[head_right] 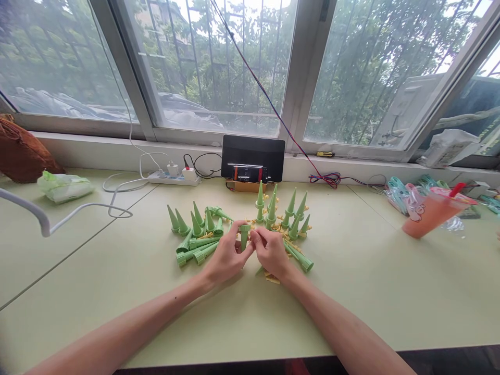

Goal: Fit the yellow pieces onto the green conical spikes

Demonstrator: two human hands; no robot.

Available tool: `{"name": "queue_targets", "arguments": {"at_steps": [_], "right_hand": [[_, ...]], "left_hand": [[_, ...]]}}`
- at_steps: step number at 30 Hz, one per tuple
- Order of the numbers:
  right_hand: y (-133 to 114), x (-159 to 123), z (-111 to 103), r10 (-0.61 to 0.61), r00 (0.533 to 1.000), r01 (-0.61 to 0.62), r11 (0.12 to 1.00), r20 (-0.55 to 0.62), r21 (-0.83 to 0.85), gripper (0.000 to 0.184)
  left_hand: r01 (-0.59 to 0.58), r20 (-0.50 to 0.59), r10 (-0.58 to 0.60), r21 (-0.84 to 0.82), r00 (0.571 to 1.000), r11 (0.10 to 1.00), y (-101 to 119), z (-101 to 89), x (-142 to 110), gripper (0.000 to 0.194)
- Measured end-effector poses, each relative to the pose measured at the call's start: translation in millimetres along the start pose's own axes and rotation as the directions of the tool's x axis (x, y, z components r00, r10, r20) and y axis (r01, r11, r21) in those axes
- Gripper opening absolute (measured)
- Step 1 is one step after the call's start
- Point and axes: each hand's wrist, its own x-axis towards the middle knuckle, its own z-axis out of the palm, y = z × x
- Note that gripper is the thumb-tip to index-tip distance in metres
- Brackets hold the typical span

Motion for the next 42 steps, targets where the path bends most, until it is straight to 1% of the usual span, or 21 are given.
{"name": "queue_targets", "arguments": {"at_steps": [5, 12, 18, 24, 29, 32, 37, 42], "right_hand": [[1.4, -0.1, 1.0, 0.000, 1.000, 0.000, 1.000, 0.002, -0.002, 0.046], [0.1, -0.3, 1.1, 0.008, 1.000, -0.008, 1.000, 0.004, -0.002, 0.044], [0.5, 1.3, 1.3, -0.025, 1.000, 0.025, 0.999, -0.008, -0.039, 0.044], [1.5, -0.1, 2.8, -0.037, 0.999, 0.037, 0.998, -0.011, -0.050, 0.045], [0.0, -0.3, 2.5, -0.006, 1.000, 0.007, 0.999, 0.007, -0.044, 0.044], [0.0, 0.0, 2.1, -0.009, 1.000, 0.009, 0.999, 0.011, -0.046, 0.044], [1.5, 0.1, 1.5, -0.012, 1.000, 0.013, 0.998, 0.021, -0.054, 0.043], [2.1, 0.9, 1.4, -0.011, 1.000, 0.012, 0.998, 0.017, -0.056, 0.043]], "left_hand": [[-0.008, -0.014, 0.009, 0.061, 1.000, 0.998, 2.1, -1.2, 0.4, 0.038], [-0.075, -0.106, 0.101, 0.225, 0.989, 0.972, 2.2, -1.8, 0.5, 0.031], [-0.115, -0.103, 0.147, 0.266, 0.984, 0.957, -0.7, -1.4, 0.9, 0.028], [-0.113, -0.104, 0.145, 0.261, 0.984, 0.959, -2.0, -0.1, 0.5, 0.027], [-0.105, -0.121, 0.140, 0.256, 0.983, 0.961, -1.3, 0.9, 0.2, 0.024], [-0.092, -0.109, 0.122, 0.246, 0.987, 0.965, -1.7, 1.1, 0.0, 0.020], [-0.090, -0.085, 0.111, 0.217, 0.990, 0.972, -4.5, 2.1, -0.4, 0.020], [-0.087, -0.074, 0.102, 0.186, 0.992, 0.979, -6.4, 2.2, -0.1, 0.015]]}}
